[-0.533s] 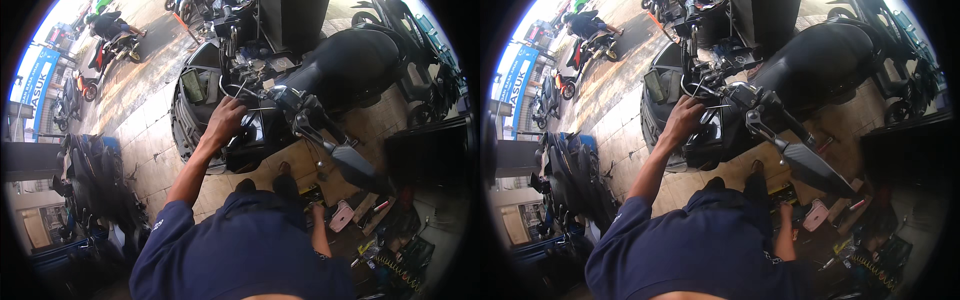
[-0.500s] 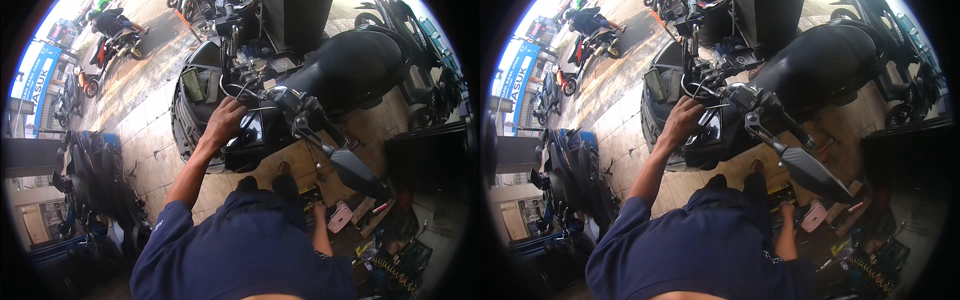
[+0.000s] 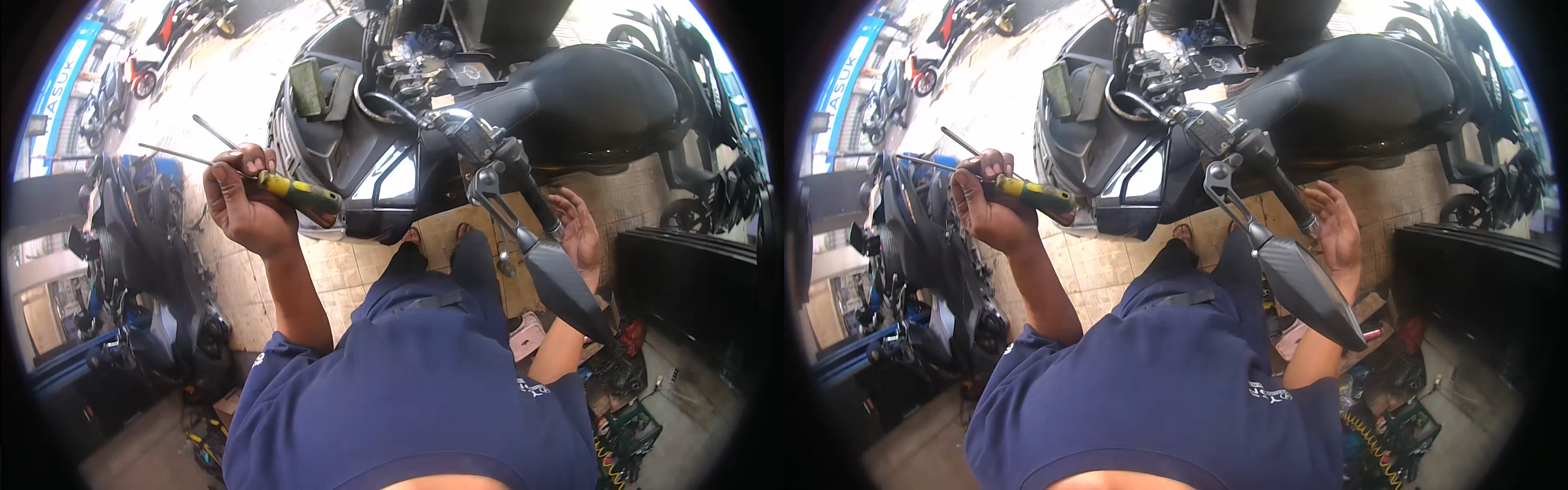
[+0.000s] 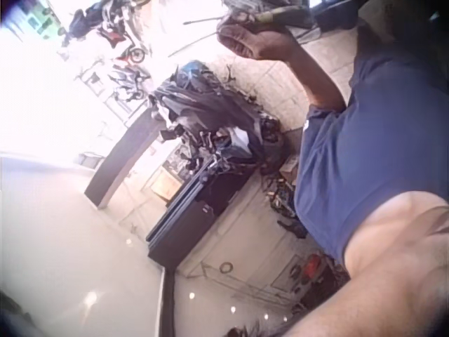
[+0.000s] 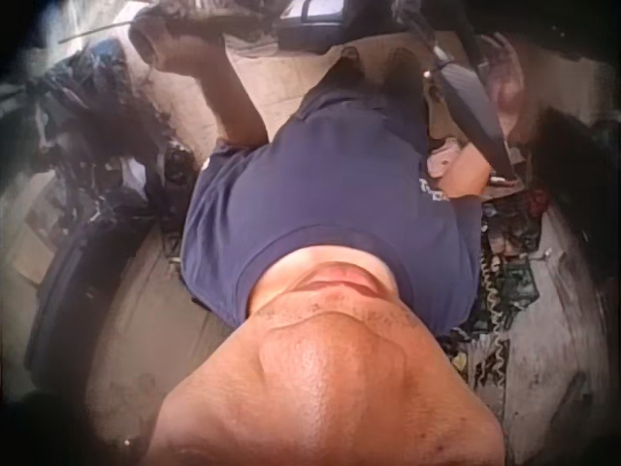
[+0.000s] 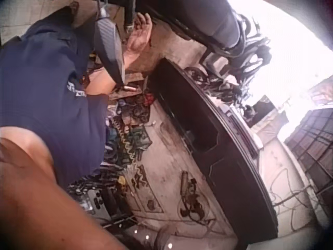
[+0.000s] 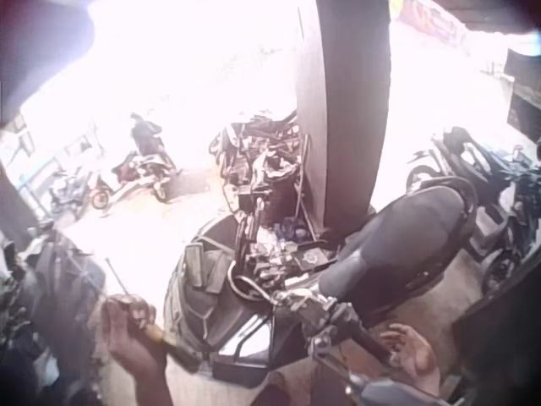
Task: The person removes screws from a motorcycle fairing and dashboard area using a screwdriver, handles internal wiring, and adjusts the front panel.
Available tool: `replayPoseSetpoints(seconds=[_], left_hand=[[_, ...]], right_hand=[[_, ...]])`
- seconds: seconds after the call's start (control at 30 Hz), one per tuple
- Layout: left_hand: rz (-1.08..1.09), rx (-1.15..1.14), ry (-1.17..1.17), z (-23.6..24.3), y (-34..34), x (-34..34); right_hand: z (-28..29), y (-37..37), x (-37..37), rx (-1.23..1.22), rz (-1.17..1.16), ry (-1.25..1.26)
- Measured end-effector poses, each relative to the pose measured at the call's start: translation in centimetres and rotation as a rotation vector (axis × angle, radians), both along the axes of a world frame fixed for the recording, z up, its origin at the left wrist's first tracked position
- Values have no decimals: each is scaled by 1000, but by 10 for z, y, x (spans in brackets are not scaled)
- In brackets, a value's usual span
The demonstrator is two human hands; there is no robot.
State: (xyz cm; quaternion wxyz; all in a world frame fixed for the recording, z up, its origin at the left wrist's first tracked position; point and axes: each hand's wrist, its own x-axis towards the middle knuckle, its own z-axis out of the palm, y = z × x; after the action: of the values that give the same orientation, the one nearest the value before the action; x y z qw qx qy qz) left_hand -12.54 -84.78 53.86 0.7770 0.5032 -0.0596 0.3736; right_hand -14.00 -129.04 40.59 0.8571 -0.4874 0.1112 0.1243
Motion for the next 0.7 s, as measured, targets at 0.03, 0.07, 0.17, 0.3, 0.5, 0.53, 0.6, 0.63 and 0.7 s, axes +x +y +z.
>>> replayPoseSetpoints(seconds=[0.03, 0.07, 0.17, 0.3, 0.5, 0.53, 0.6, 0.63, 0.7], left_hand=[[49, 10, 22, 2, 2, -7], [98, 14, 34, 2, 2, -14], [276, -26, 155, -12, 0, -45], [482, -178, 305, -37, -29, -86], [624, -354, 351, -71, -75, -135], [641, -361, 354, -73, -82, -142], [661, -363, 358, -78, -93, -157], [675, -350, 370, -80, -98, -164], [699, -314, 401, -79, -105, -175]], right_hand=[[18, 18, 11, 5, 91, -15], [25, 25, 20, 5, 182, -40], [13, 13, 43, -224, 724, 129], [16, 16, 46, -285, 763, 136], [26, 41, 17, -221, 746, 232], [28, 47, 11, -202, 735, 243], [34, 65, -6, -154, 707, 275], [33, 73, -16, -91, 687, 275], [47, 96, -32, -13, 658, 308]])
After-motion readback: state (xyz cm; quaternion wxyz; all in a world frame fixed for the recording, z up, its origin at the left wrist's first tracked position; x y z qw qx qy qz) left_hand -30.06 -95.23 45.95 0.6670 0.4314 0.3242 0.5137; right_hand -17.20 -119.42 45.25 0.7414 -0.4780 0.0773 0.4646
